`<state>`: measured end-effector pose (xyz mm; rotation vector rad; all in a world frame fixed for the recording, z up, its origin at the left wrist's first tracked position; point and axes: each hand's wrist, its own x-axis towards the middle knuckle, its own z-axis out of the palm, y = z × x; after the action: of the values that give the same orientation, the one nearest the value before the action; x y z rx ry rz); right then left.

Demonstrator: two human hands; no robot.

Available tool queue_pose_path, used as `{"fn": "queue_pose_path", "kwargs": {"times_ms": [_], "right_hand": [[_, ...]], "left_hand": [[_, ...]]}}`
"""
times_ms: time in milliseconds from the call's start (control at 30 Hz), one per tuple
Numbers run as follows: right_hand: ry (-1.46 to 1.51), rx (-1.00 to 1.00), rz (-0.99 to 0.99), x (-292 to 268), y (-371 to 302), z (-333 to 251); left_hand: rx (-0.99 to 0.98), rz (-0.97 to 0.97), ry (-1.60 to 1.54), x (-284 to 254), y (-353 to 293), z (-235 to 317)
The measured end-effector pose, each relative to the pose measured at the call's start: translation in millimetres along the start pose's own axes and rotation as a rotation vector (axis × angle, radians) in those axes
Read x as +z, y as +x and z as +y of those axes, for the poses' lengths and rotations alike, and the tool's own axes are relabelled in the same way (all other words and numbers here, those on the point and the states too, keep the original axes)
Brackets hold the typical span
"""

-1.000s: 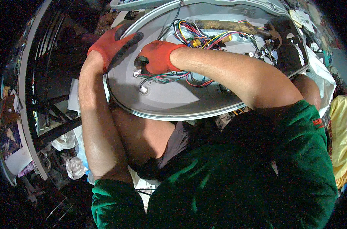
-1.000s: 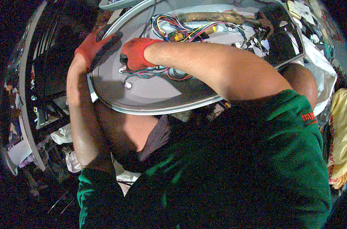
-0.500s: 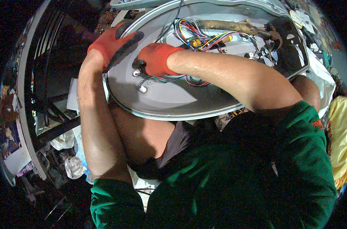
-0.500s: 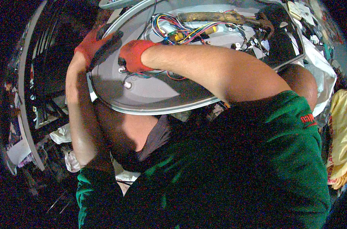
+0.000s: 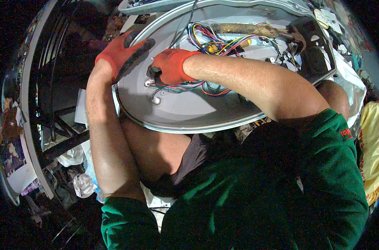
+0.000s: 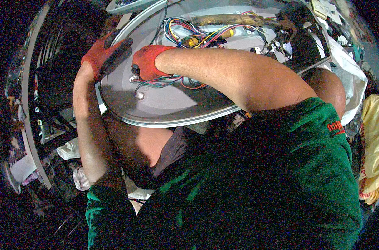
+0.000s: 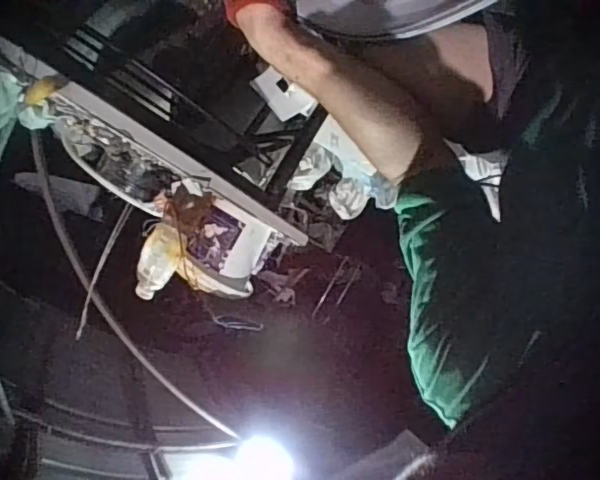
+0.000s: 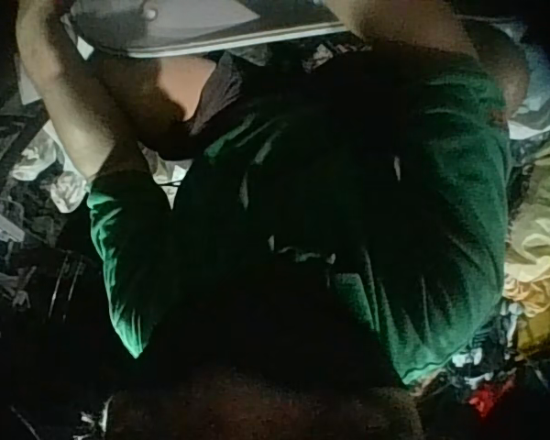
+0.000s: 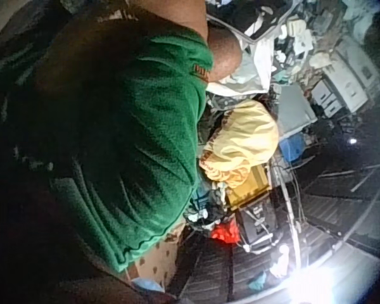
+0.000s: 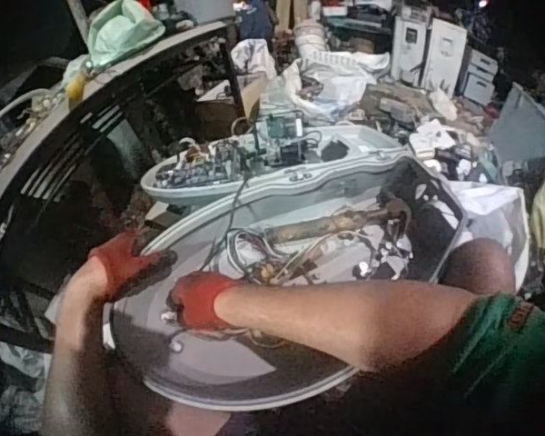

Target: The person repairs a large oval street light fixture by stripping and connecting internal wires using pliers and a screwdriver.

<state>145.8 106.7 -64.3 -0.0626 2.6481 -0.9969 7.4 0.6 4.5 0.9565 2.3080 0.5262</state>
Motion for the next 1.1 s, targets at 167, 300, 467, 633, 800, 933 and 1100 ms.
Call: {"fn": "queue_pose_path", "kwargs": {"times_ms": [167, 300, 467, 633, 800, 933, 1100], "right_hand": [[0.031, -0.006, 0.081, 11, 3, 6], [-0.035, 0.0, 0.094, 12, 9, -9], [0.026, -0.047, 0.102, 0, -3, -9], [-0.023, 0.007, 0.002, -1, -4, 1], [-0.01, -0.017, 0.053, 6, -1, 2], [-0.015, -0.002, 0.083, 7, -1, -2], [0.0, -0.004, 0.067, 5, 4, -16]], "left_hand": [[0.047, -0.029, -0.014, 3, 1, 6], [0.012, -0.005, 0.095, -1, 3, 2], [-0.025, -0.006, 0.046, 0, 1, -2], [0.043, 0.0, 0.028, 2, 1, -1], [0.034, 0.021, 0.104, 0, -1, -1], [0.024, -0.06, 0.073, -2, 1, 8], [0.025, 0.04, 0.247, -3, 10, -11]]}}
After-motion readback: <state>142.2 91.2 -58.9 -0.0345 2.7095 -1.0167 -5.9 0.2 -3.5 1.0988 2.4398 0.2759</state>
